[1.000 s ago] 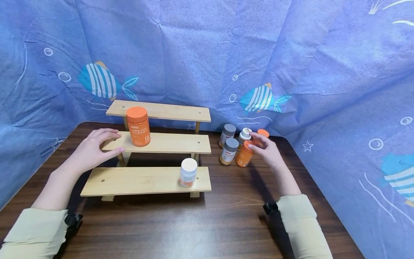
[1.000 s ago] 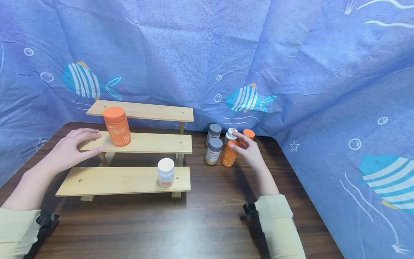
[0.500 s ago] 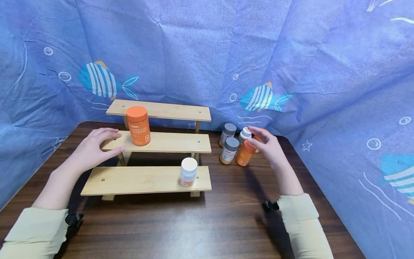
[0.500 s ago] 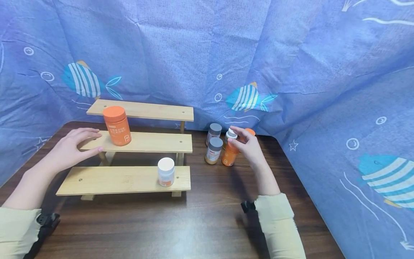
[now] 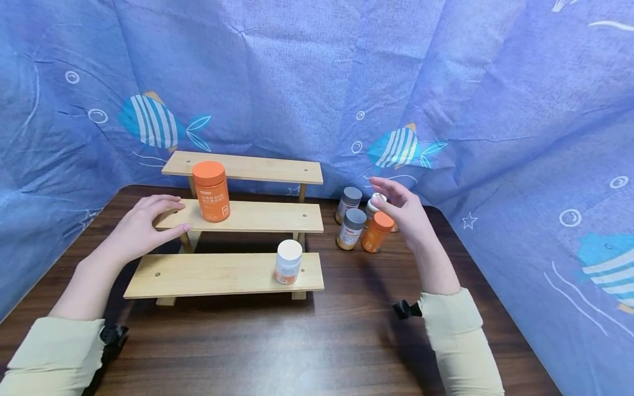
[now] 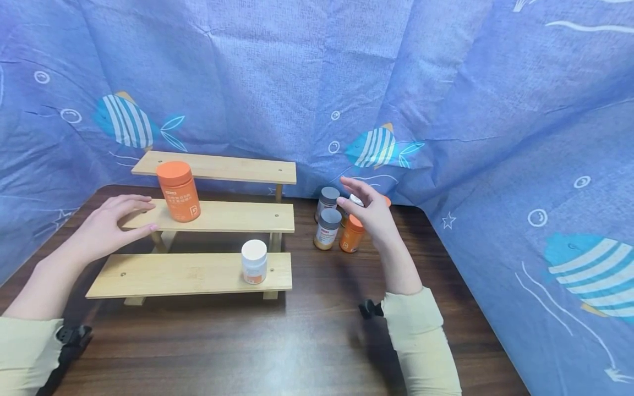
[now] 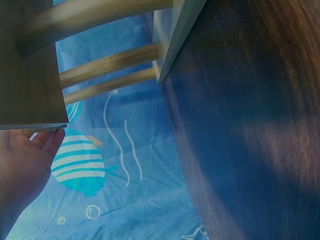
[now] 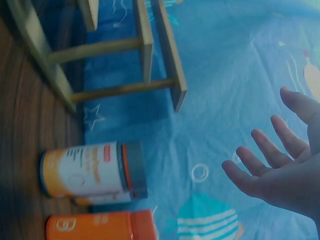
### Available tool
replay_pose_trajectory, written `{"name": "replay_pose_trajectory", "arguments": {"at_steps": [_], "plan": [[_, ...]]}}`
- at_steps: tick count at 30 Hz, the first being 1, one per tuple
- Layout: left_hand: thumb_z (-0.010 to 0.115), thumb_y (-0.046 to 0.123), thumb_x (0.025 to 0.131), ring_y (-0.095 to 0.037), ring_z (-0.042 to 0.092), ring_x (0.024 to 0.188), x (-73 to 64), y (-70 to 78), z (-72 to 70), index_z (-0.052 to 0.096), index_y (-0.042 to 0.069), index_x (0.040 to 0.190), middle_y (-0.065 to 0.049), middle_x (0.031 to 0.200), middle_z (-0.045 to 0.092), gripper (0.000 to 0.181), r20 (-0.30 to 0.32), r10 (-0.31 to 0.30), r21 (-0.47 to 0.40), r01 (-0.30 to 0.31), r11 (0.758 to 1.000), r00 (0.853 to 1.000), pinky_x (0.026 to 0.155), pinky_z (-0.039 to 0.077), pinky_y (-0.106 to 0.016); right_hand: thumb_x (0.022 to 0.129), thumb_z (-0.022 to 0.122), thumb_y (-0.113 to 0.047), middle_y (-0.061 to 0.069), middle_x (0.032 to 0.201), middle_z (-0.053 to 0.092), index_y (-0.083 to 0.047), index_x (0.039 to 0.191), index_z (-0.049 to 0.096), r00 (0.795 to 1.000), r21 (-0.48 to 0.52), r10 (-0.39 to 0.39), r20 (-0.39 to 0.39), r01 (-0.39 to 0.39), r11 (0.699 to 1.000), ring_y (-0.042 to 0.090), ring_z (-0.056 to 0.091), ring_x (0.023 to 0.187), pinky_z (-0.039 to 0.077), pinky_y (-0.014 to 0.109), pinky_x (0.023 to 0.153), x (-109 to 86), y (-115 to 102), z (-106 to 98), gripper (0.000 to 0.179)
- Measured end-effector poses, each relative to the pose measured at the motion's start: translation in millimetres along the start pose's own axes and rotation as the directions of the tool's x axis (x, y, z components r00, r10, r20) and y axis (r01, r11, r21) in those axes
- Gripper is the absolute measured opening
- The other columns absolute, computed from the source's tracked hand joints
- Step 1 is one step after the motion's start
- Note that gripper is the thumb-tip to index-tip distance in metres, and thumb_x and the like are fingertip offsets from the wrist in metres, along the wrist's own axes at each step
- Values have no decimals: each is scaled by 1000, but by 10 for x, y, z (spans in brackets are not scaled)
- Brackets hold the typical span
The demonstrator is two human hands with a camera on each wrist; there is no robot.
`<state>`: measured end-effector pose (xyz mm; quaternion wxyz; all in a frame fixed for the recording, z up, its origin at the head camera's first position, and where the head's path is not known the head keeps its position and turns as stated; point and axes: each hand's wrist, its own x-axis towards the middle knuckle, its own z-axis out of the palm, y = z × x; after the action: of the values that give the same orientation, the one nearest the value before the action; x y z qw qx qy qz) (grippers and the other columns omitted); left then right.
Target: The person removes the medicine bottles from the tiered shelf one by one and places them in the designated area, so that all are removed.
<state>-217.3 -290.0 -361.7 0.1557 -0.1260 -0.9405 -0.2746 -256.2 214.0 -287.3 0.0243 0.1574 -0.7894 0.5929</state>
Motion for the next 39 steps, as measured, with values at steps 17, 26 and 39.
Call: {"name": "replay_pose_trajectory", "arguments": {"at_steps": [17, 26, 39], "plan": [[75, 40, 78, -43, 35, 127, 11, 0, 6, 60, 5, 119, -18, 134, 47, 55, -8, 9, 0, -9, 1000, 1000, 98, 28, -65, 89, 66, -14, 6, 139, 51, -11, 132, 54, 987, 159, -153, 54, 143, 977, 19, 43, 131, 30, 44, 111, 131, -434, 360, 45], [75, 40, 78, -43, 35, 127, 3, 5, -1, 60, 5, 118, -18, 133, 48, 56, -3, 0, 2, 0, 1000, 1000, 98, 28, -65, 88, 66, -12, 3, 138, 52, -12, 132, 55, 979, 170, -185, 90, 168, 971, 15, 45, 130, 36, 41, 108, 225, -650, 589, 45], [74, 43, 78, -43, 35, 126, -2, 0, 2, 60, 5, 118, -18, 133, 48, 57, -10, 7, 8, -7, 1000, 1000, 98, 28, -64, 88, 67, -16, -3, 137, 51, -14, 132, 54, 972, 141, -180, 148, 160, 977, 12, 44, 129, 34, 43, 109, 350, -834, 918, 46]]}}
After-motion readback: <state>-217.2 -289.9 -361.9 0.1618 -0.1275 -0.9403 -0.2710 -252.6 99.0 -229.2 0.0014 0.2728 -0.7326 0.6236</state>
